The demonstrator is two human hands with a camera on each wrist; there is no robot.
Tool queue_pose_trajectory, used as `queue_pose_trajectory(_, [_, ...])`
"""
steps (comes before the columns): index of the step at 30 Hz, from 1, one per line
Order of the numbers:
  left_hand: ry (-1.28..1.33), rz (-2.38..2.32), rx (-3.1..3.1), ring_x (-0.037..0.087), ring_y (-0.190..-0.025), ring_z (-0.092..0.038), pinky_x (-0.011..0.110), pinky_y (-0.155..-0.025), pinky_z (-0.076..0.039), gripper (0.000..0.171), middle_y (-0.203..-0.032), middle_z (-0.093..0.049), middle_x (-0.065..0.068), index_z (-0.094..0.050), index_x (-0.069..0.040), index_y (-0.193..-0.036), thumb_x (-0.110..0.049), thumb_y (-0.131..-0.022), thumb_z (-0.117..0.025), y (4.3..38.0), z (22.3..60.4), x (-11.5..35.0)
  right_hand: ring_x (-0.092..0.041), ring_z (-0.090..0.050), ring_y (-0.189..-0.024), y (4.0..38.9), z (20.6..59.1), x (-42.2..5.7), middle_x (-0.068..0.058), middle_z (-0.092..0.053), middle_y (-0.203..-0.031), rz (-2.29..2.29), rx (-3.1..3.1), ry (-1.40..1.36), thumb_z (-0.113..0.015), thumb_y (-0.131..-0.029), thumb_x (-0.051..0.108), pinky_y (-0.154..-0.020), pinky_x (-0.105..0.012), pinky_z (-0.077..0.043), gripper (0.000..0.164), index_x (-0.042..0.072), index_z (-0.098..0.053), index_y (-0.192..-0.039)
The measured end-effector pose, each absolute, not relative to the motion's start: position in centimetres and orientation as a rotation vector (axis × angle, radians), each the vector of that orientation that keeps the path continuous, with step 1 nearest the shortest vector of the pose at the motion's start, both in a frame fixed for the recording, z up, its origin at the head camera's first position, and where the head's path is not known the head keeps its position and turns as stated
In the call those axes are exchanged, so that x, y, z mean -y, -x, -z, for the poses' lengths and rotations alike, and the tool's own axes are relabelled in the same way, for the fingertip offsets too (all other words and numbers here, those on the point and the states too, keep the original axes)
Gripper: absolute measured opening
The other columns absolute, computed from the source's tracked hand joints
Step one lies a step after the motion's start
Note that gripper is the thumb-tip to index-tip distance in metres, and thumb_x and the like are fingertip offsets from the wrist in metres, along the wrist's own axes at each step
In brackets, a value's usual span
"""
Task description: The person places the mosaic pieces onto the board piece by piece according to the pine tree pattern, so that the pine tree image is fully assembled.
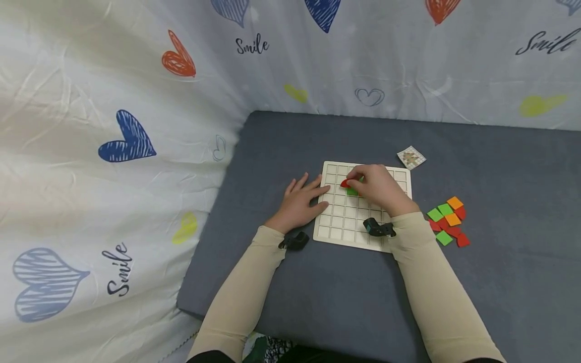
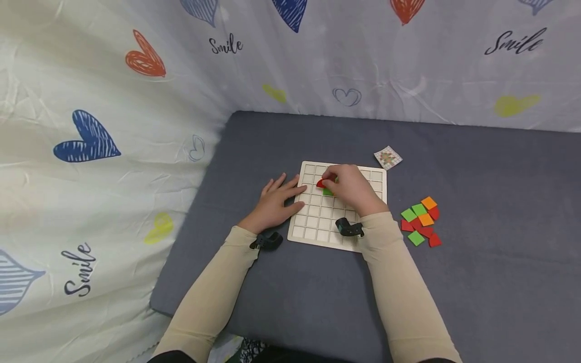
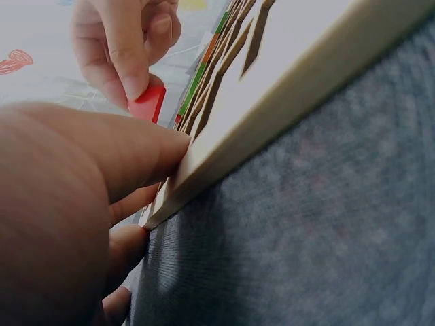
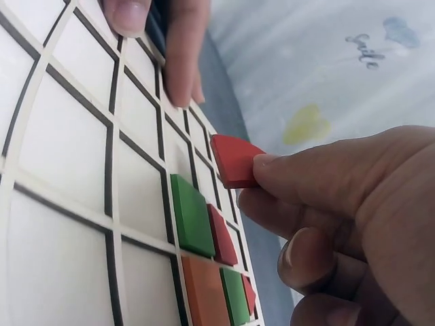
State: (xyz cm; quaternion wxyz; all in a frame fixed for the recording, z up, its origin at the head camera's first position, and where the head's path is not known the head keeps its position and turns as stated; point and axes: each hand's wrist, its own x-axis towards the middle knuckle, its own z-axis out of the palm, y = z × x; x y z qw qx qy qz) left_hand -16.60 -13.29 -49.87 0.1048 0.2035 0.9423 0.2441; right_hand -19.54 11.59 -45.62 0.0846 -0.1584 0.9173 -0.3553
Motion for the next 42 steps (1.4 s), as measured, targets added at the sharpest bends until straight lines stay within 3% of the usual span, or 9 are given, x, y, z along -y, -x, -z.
queue_pose_trajectory(11, [-0.625,-0.708,-2.781,0.024,-0.164,-0.004,0.049,-0.132,0.003,0.054,-0.173,-0.025,-0.005,-0.048,-0.032,-0.159,-0.047,-0.108,-0.057,16.7,50.0,13.2,-0.031,-0.068,-0.095,20.0,46.3,-10.5,-0.017,-0.075,-0.108,0.999,-2.715,0.556,-0.066,-0.103,0.011,-0.088,-0.049,-0.056,0.018,0.002,-0.077,-0.113])
queue_pose_trajectory(35, [-0.618,-0.726,-2.776,0.024,-0.164,-0.004,0.049,-0.132,0.003,0.054,-0.173,-0.024,-0.006,-0.048,-0.032,-0.159,-0.047,-0.108,-0.058,16.7,50.0,13.4,-0.027,-0.067,-0.09,20.7,46.2,-10.4,-0.012,-0.075,-0.099,0.879,-2.712,0.686,-0.074,-0.097,0.006,-0.081,-0.045,-0.056,0.012,0.002,-0.085,-0.102])
queue_pose_trajectory(42, [-0.623,-0.733,-2.777,0.024,-0.164,-0.004,0.049,-0.132,0.003,0.054,-0.173,-0.025,-0.005,-0.048,-0.031,-0.159,-0.047,-0.108,-0.058,16.7,50.0,13.4,-0.025,-0.067,-0.089,20.7,46.2,-10.3,-0.011,-0.075,-0.102,0.843,-2.722,0.726,-0.073,-0.098,0.005,-0.08,-0.044,-0.056,0.014,0.004,-0.084,-0.107])
